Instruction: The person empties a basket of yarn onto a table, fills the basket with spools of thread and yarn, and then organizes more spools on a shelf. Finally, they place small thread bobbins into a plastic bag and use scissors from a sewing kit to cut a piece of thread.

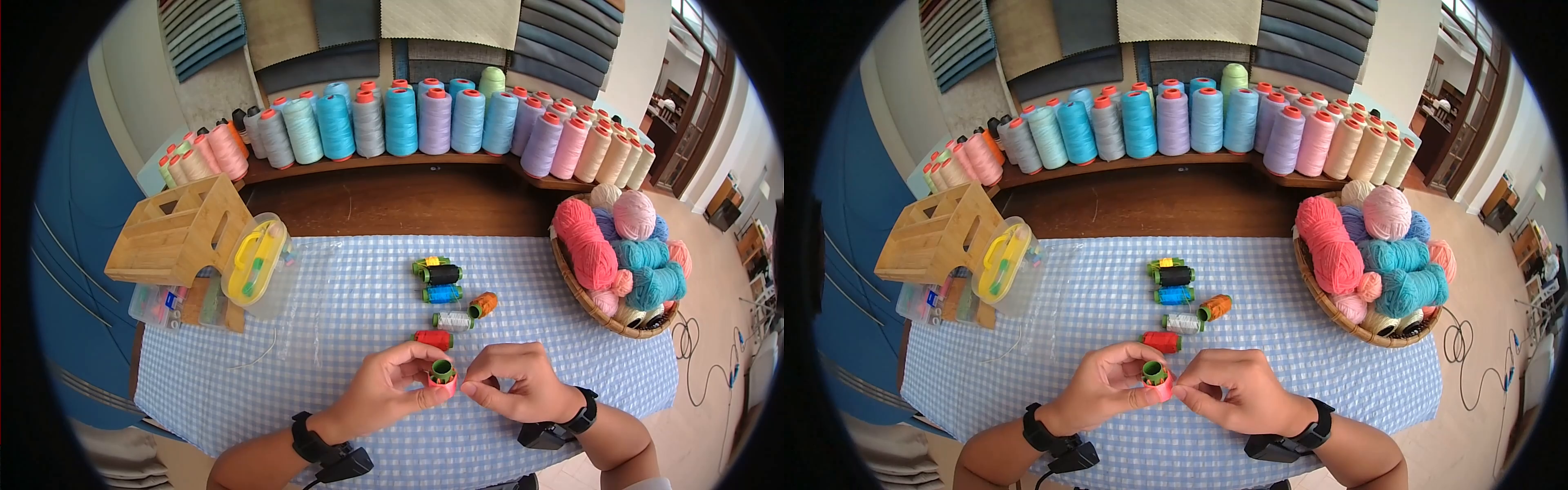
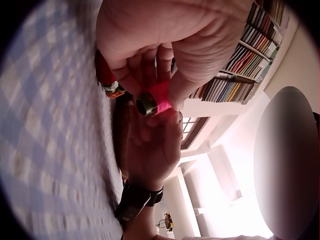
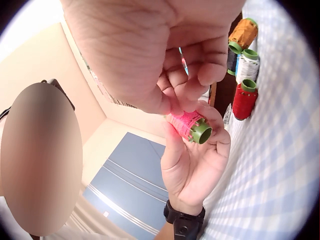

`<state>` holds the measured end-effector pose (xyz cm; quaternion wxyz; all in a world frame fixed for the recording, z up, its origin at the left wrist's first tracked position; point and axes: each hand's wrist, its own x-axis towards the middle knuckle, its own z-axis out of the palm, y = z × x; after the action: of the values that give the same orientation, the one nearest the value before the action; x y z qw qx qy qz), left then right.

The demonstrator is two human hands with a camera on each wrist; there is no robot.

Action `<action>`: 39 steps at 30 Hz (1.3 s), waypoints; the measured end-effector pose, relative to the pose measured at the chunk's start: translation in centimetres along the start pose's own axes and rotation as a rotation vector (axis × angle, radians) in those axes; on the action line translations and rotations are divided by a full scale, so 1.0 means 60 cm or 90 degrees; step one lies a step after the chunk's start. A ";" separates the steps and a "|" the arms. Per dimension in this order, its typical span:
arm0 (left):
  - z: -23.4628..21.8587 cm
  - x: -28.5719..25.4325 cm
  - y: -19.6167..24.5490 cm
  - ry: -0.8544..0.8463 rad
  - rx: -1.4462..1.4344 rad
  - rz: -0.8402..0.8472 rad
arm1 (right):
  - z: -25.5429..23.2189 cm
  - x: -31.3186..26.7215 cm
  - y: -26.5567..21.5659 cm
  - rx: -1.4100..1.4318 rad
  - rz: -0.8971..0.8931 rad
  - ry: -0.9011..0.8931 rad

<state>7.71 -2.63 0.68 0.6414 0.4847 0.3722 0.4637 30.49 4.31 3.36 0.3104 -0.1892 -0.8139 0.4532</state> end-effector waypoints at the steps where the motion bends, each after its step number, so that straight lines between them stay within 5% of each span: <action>1: 0.000 0.000 -0.001 0.000 0.000 0.000 | 0.000 0.000 0.000 -0.003 -0.003 -0.002; 8: -0.001 0.001 -0.003 0.018 -0.020 0.014 | -0.001 -0.005 0.011 0.028 -0.034 0.024; 13: -0.002 0.000 -0.001 0.026 -0.026 0.006 | 0.011 -0.008 0.015 0.117 0.056 0.103; 36: 0.006 -0.002 -0.009 -0.006 0.036 0.089 | 0.000 -0.003 0.013 0.007 -0.013 -0.002; 39: 0.004 -0.003 -0.001 0.022 0.039 0.034 | 0.000 -0.003 0.013 0.018 -0.009 -0.001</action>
<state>7.89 -2.90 0.68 0.6072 0.5055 0.3842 0.4777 30.64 4.62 2.66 0.3157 -0.1783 -0.8089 0.4628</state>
